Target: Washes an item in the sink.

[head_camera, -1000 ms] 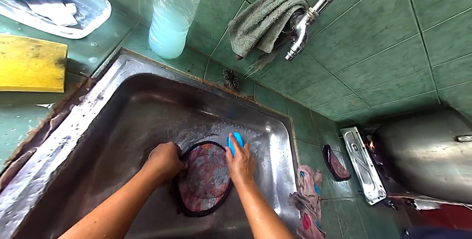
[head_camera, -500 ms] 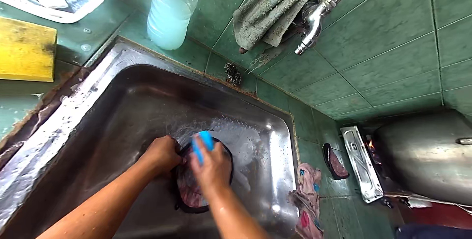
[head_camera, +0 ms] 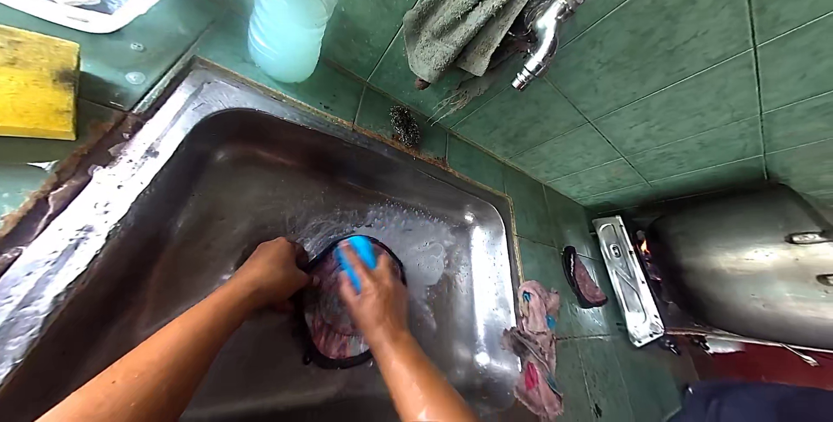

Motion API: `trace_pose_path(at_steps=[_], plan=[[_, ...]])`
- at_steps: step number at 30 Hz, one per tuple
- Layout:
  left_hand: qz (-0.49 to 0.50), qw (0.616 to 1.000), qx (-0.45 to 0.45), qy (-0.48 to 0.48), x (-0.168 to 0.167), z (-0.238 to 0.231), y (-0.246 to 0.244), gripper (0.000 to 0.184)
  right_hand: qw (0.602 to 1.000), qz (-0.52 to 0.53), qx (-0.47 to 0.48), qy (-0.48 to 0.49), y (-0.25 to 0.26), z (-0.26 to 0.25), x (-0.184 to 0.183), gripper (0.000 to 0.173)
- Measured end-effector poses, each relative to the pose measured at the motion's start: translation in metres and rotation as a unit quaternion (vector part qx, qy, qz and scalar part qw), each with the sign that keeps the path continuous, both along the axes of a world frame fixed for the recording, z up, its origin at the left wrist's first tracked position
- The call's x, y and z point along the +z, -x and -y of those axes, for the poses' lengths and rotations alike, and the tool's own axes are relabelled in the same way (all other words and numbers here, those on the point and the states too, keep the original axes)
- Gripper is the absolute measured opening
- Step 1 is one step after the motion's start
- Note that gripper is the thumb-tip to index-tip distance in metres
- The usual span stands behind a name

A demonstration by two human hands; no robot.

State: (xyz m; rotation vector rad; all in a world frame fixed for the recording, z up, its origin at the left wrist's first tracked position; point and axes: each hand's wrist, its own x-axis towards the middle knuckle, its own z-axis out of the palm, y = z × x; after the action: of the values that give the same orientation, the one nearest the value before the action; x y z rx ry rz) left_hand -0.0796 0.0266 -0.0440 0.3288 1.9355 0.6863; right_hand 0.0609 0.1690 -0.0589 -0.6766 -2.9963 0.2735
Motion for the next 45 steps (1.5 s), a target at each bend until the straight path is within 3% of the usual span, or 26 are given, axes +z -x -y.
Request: trace_pose_path(at_steps=[3, 5, 9, 11, 14, 17, 20, 22, 24, 26, 30, 32, 35, 38, 41, 43, 45], plan=[[0.006, 1.0, -0.005, 0.007, 0.0, -0.004, 0.0, 0.024, 0.982, 0.098, -0.16, 0.0, -0.001, -0.075, 0.019, 0.05], [0.003, 1.0, -0.01, 0.019, 0.001, -0.009, 0.001, 0.024, 0.973, 0.12, -0.195, 0.012, 0.007, -0.085, 0.037, 0.053], [-0.006, 1.0, -0.003, 0.016, -0.002, -0.007, -0.001, 0.021, 0.999, -0.008, -0.023, 0.037, 0.012, 0.012, 0.024, 0.048], [0.004, 1.0, 0.022, -0.005, -0.005, 0.0, 0.0, 0.018, 1.0, -0.009, 0.005, 0.018, 0.004, 0.025, 0.01, 0.047], [0.046, 0.999, 0.02, -0.018, -0.009, 0.004, 0.003, 0.021, 0.979, 0.122, -0.162, 0.034, -0.007, -0.041, 0.024, 0.052], [0.026, 0.994, -0.106, 0.026, 0.006, -0.003, 0.014, 0.03, 0.952, 0.146, -0.258, 0.069, -0.018, -0.093, 0.054, 0.055], [-0.072, 0.986, -0.139, 0.052, 0.027, -0.022, 0.016, 0.048, 0.957, 0.113, -0.183, 0.193, -0.034, -0.047, 0.073, 0.055], [-0.13, 0.985, -0.116, 0.016, 0.023, -0.045, 0.014, 0.048, 0.938, 0.185, -0.15, 0.251, -0.038, -0.006, 0.074, 0.058], [-0.138, 0.982, -0.129, -0.009, 0.016, -0.064, 0.012, 0.039, 0.937, 0.238, -0.146, 0.208, -0.032, 0.012, 0.065, 0.061], [-0.126, 0.986, -0.107, -0.022, 0.013, -0.068, 0.01, 0.03, 0.958, 0.221, -0.137, 0.123, -0.024, 0.002, 0.049, 0.059], [-0.118, 0.986, 0.1, -0.054, 0.008, -0.041, -0.002, 0.027, 0.984, 0.115, -0.125, 0.051, 0.007, -0.047, 0.037, 0.056], [-0.114, 0.989, 0.08, -0.04, 0.009, -0.027, -0.007, 0.027, 0.988, 0.041, -0.117, 0.091, 0.027, -0.048, 0.038, 0.056], [-0.094, 0.995, 0.002, -0.025, 0.009, -0.014, -0.005, 0.023, 0.991, 0.005, -0.039, 0.131, 0.047, -0.003, 0.03, 0.053], [-0.109, 0.993, -0.035, -0.008, 0.008, -0.001, 0.001, 0.015, 0.996, 0.023, 0.025, 0.08, 0.046, 0.02, 0.008, 0.048], [-0.094, 0.995, -0.035, 0.005, 0.009, 0.003, 0.003, 0.023, 0.998, 0.011, -0.05, 0.02, 0.028, -0.03, 0.0, 0.043], [-0.093, 0.995, -0.034, 0.012, 0.009, -0.003, 0.005, 0.024, 0.991, 0.056, -0.121, 0.012, 0.03, -0.065, 0.012, 0.047], [-0.094, 0.995, -0.038, 0.019, 0.009, -0.007, 0.005, 0.022, 0.991, 0.051, -0.116, 0.038, 0.036, -0.051, 0.023, 0.049]])
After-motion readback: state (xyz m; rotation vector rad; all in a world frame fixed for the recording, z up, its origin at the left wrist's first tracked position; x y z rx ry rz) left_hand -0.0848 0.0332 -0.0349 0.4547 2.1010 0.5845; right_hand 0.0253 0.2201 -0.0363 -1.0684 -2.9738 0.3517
